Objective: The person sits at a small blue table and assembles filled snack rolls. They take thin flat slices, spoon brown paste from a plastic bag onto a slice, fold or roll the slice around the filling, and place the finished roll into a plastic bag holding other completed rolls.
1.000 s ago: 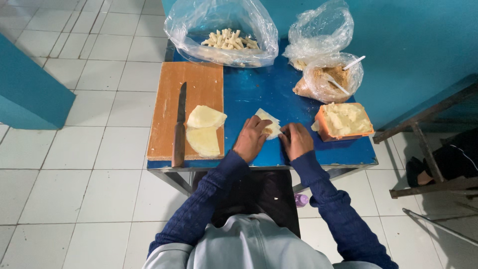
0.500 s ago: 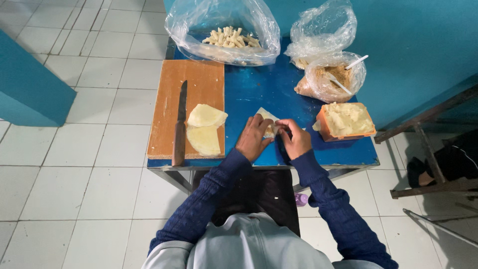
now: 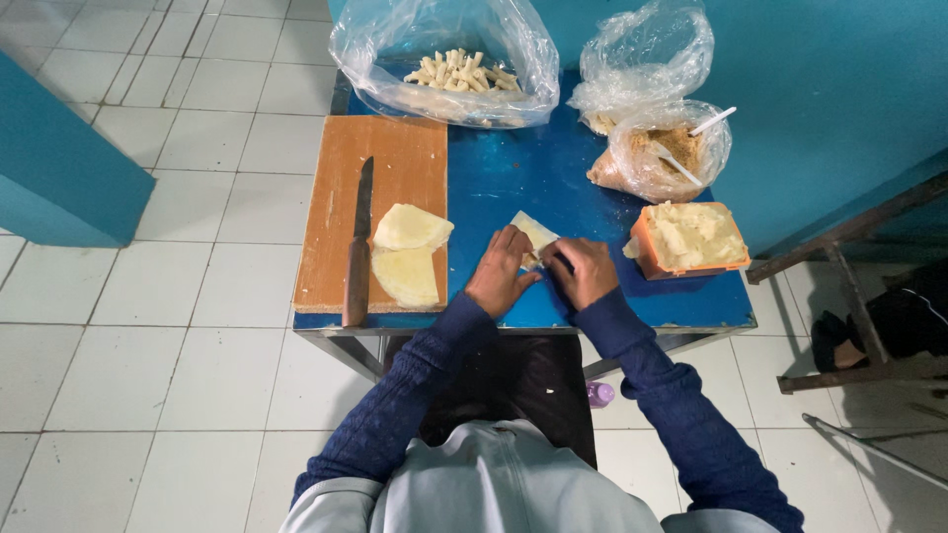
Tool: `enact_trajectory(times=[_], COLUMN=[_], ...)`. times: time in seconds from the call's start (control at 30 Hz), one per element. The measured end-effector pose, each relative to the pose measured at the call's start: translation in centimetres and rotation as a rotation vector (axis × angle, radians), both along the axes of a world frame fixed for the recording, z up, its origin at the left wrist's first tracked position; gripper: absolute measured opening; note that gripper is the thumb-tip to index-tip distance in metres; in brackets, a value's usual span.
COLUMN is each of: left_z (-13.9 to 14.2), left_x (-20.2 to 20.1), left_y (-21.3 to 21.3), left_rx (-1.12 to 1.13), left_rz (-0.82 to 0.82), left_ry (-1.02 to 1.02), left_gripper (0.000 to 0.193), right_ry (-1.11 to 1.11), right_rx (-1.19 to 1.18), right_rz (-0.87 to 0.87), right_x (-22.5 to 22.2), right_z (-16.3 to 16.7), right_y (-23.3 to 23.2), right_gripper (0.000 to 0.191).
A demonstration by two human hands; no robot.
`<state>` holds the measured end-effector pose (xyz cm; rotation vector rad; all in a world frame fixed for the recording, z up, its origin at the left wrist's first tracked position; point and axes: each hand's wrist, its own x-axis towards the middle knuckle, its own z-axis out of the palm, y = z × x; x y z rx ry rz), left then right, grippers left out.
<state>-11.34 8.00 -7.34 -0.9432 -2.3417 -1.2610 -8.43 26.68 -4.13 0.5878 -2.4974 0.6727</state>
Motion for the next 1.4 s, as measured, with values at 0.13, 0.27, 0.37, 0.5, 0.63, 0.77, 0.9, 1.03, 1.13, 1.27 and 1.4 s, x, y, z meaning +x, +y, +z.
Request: enact_trajectory(times=[0.13,0.27,0.37,0.5,0.63,0.77,0.9,1.03,1.13,1.27,1.4], left_z=[0.0,-0.1,-0.2,0.0,1.0,2.2,2.5,2.0,1.6,1.9,2.2], left_x=[0.1,-0.4,-1.1,-2.0,-1.7,-0.5,-0.2,-0.9,-1.3,-0.9,-0.5], left_y=[0.1,0.5,0.7,1.2,1.2,0.2,-0.2,0.2,0.4,0.2,0.2], left_rx=[0.033,0.064,0.024,0.015,-0.028,0.081,0.070,0.115,0.085,0.135,0.142], left_rz=[0.006,0.103,0.165,0.178,0.189,0.120,0.071,0.067,0.101,0.093,0.097], left_ry=[0.014,0.054,0.045,0.059,0.014,-0.051,-0.033,-0.069,-0.076,-0.059,-0.058], left_gripper=[0.037,0.012,0.005,0.004,0.007,0.006,0.006,0.008,0.008,0.007,0.009], right_ry=[-0.071,-0.157,-0.019,0.013,0.099,0.193,0.132,0.099,0.114,0.100,0.041], right_rx=[-0.150,-0.149,-0.025,0.013,0.110,0.192,0.168,0.118,0.147,0.127,0.082], right_rz=[-0.011,-0.079,-0.045,-0.013,0.047,0.080,0.106,0.138,0.152,0.146,0.119], right_x=[-1.7,-2.4,-2.2,-1.5,-1.1,-1.2,-1.9,-2.4,-2.5,-3.1,-3.3], right_z=[-0.6,-0.8,-0.5,-0.1,-0.1,-0.4,-0.4,-0.5,-0.9,-1.0,-0.7], right_y=[0.1,-0.4,-0.8,-1.0,-0.8,-0.6,-0.2,0.4,0.6,0.4,0.3], right_gripper=[0.010,0.012,0.007,0.008,0.011,0.011,0.012,0.014,0.014,0.010,0.012])
